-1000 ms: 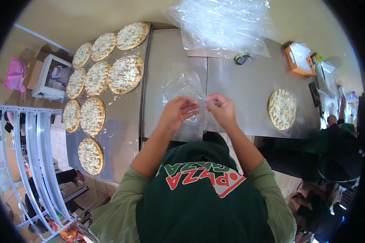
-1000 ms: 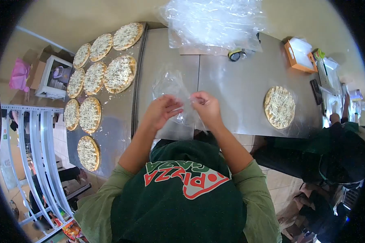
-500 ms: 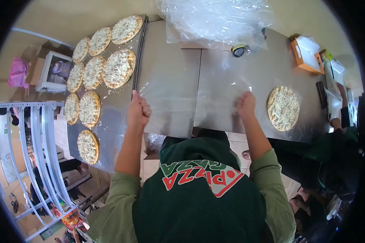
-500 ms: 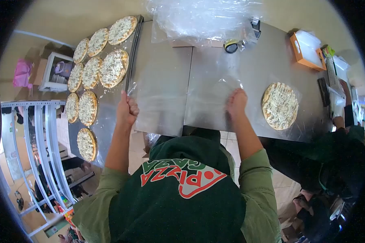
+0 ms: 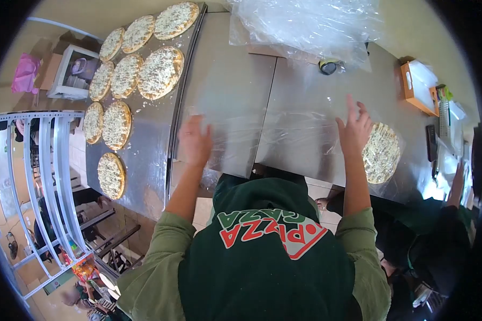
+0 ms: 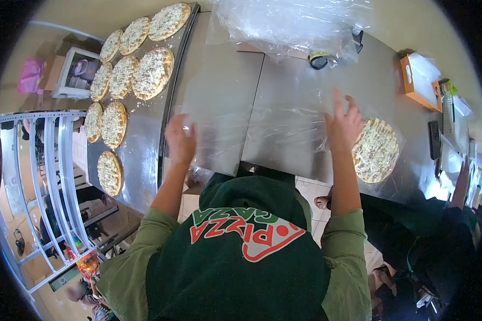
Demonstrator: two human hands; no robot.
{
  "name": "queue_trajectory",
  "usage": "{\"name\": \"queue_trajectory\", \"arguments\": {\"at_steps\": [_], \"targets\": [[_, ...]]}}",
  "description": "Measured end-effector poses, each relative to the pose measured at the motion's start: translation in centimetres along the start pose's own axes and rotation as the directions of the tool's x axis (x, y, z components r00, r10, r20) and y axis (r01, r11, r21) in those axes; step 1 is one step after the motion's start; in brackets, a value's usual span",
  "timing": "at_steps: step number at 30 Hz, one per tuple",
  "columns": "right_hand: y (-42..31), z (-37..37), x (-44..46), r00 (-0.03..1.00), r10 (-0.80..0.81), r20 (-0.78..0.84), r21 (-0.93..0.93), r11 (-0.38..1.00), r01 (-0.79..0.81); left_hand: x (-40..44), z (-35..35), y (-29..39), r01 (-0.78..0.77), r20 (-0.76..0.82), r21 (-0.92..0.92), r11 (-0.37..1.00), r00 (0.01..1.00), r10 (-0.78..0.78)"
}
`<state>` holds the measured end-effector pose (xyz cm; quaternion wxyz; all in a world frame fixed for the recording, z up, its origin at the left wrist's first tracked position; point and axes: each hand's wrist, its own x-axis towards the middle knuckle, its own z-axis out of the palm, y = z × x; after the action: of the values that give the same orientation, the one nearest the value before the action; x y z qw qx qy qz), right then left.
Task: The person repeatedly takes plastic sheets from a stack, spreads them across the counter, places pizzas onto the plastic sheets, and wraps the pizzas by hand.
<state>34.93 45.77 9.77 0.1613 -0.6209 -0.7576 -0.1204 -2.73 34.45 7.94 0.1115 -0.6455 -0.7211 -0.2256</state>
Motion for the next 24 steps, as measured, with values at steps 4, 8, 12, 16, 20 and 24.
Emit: {"name": "queue_trajectory", "arguments": {"at_steps": [4,8,12,16,20,24], "targets": [[-2.5,3.4,0.0,0.804,-0.394,0.445,0.429,0.882,0.195,-0.9,4.9,2.3,-0.113,0.373,-0.393,0.912,0.888,0.271],[-0.5,3.0,0.9,0.708,-0.196,0.679,0.164,0.98,0.114,1.0,2.5,3.0,-0.094,0.703,-0.089,0.992,0.7,0.129],[2.4,3.3,1.4,0.548,-0.193,0.814,0.144,0.981,0.13,2.4,1.4,1.4,-0.177,0.88,0.0,0.984,0.467,0.084],[1.0,0.4,3.4,0.201,-0.021,0.979,0.027,0.999,-0.028,2.4,1.4,0.1,-0.107,0.807,-0.057,0.993,0.58,0.109],[-4.0,-5.7,4.0,0.326,-0.024,0.945,-0.001,0.997,0.076,-0.3,3.7,-0.9,0.011,0.695,-0.206,0.979,0.706,0.138],[-1.3,0.6,1.7,0.629,-0.195,0.753,0.507,0.781,-0.365,-1.9,2.8,-2.7,-0.21,0.542,-0.2,0.957,0.79,0.287]]}}
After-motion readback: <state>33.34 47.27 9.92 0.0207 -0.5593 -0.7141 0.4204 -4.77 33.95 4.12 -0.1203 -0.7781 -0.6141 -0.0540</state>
